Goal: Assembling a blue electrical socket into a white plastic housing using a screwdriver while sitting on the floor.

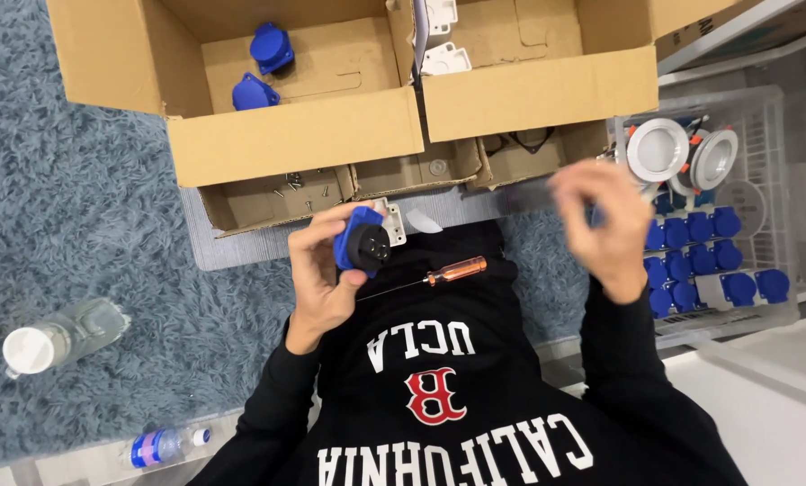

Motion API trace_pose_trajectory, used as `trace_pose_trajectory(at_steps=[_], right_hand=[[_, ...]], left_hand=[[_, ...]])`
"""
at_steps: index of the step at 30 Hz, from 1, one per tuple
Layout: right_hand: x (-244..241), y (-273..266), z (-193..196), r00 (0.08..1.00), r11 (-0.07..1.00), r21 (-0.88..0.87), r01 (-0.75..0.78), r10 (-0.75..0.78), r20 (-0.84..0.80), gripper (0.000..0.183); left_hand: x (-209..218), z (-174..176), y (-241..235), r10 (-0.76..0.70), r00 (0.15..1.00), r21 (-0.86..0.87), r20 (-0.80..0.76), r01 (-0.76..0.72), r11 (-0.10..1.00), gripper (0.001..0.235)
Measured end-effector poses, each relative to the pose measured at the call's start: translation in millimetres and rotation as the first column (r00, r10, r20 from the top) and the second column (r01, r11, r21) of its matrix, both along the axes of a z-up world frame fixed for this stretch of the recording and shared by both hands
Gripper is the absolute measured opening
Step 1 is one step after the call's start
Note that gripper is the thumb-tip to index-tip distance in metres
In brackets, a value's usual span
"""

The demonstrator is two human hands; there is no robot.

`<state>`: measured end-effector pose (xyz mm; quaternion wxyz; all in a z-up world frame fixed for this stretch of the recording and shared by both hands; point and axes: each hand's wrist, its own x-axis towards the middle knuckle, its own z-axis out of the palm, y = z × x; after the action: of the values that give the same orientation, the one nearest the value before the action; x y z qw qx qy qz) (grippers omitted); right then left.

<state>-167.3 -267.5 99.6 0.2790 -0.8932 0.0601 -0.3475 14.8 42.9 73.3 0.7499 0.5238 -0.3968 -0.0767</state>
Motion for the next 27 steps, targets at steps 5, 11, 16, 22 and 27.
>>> trace_pose_trajectory(at_steps=[5,11,16,22,27], right_hand=[[5.0,55.0,7.9,0.761,0.855,0.339,-0.392,0.508,-0.402,0.008],[2.1,81.2,-69.4,0.605,0.851,0.231,-0.471,0.503,-0.617,0.023],[-7.2,78.0,-131.6,0.674,0.854,-0.045,-0.519,0.376,-0.636,0.033],[-3.3,60.1,-79.0,0.566,0.814,0.301,-0.497,0.567,-0.598,0.022],[-22.1,27.9,-42.6,0.516,0.708,0.638,-0.304,0.685,-0.514,0.045]], left_hand=[[0.7,0.5,2.2,-0.096,0.985,-0.081,-0.141,0.085,0.993,0.054],[1.8,-12.5,-0.3,-0.199,0.898,-0.215,-0.392,0.121,0.969,0.051],[3.8,-16.3,-2.5,-0.257,0.801,-0.262,-0.541,0.129,0.956,0.048],[10.9,-16.1,-0.9,-0.322,0.708,-0.318,-0.629,0.143,0.937,0.046],[17.6,12.8,6.7,-0.287,0.725,-0.258,-0.626,0.155,0.954,0.039]])
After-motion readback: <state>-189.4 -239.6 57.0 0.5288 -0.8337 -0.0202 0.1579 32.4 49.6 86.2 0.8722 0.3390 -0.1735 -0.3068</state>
